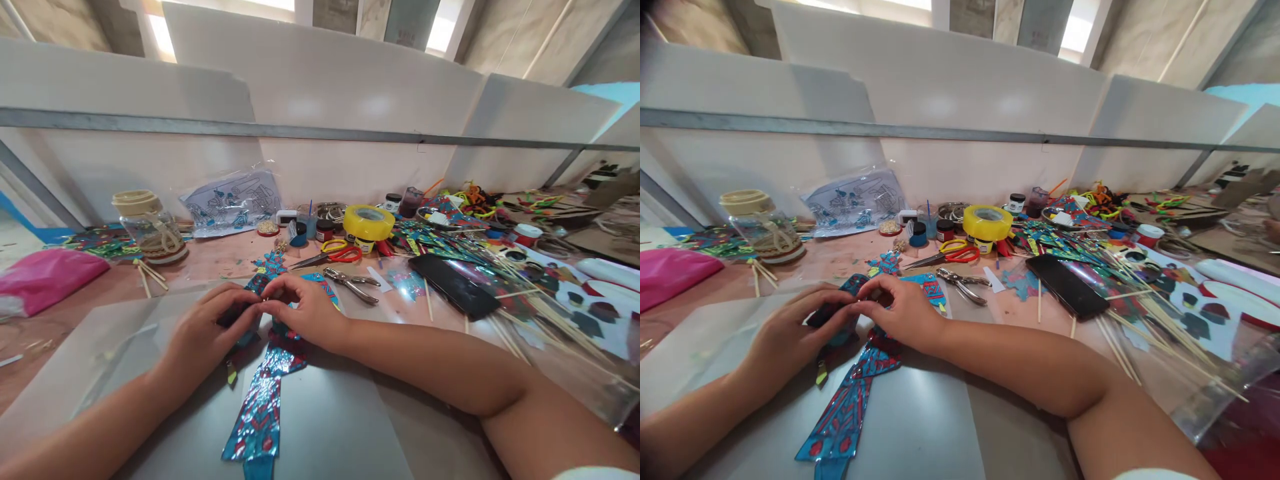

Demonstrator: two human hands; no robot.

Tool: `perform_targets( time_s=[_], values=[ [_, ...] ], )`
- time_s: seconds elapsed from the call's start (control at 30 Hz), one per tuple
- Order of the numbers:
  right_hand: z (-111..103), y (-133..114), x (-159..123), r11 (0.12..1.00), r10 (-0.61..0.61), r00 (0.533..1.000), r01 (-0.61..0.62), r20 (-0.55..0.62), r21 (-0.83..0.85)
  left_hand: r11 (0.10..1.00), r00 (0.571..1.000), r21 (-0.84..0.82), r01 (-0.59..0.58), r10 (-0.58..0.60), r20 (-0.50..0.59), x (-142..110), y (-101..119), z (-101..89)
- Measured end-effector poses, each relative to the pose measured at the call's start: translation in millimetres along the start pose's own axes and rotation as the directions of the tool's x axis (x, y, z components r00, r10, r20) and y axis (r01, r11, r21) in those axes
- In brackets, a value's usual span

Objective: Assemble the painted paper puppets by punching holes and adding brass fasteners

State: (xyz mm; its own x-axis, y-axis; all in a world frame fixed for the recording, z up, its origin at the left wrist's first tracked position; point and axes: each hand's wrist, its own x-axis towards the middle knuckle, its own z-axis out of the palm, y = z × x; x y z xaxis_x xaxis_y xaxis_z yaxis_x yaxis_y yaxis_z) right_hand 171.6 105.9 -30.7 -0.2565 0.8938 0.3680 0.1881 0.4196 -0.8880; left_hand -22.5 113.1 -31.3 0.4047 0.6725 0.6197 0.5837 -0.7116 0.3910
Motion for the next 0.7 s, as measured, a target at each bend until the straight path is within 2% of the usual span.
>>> perform_targets(
  time_s=[0.2,0.43,0.7],
  values=[
    [-0.1,2.3,1.5,0.999,0.023,1.0,-0.024,-0.014,-0.042,0.997,1.0,0.079,0.027,-0.026,-0.013,-1.4,0.3,-0.9],
    [0.3,3.9,1.0,0.992,0.032,0.998,-0.026,0.046,-0.121,0.978,0.995,0.192,-0.075,0.085,-0.042,-3.5,-6.6,2.5],
    [-0.6,1.3,0.5,0.982,-0.001,0.998,0.013,0.068,-0.188,0.999,0.999,-0.028,0.015,-0.014,0.048,1.7,-6.5,-1.4]
  ],
)
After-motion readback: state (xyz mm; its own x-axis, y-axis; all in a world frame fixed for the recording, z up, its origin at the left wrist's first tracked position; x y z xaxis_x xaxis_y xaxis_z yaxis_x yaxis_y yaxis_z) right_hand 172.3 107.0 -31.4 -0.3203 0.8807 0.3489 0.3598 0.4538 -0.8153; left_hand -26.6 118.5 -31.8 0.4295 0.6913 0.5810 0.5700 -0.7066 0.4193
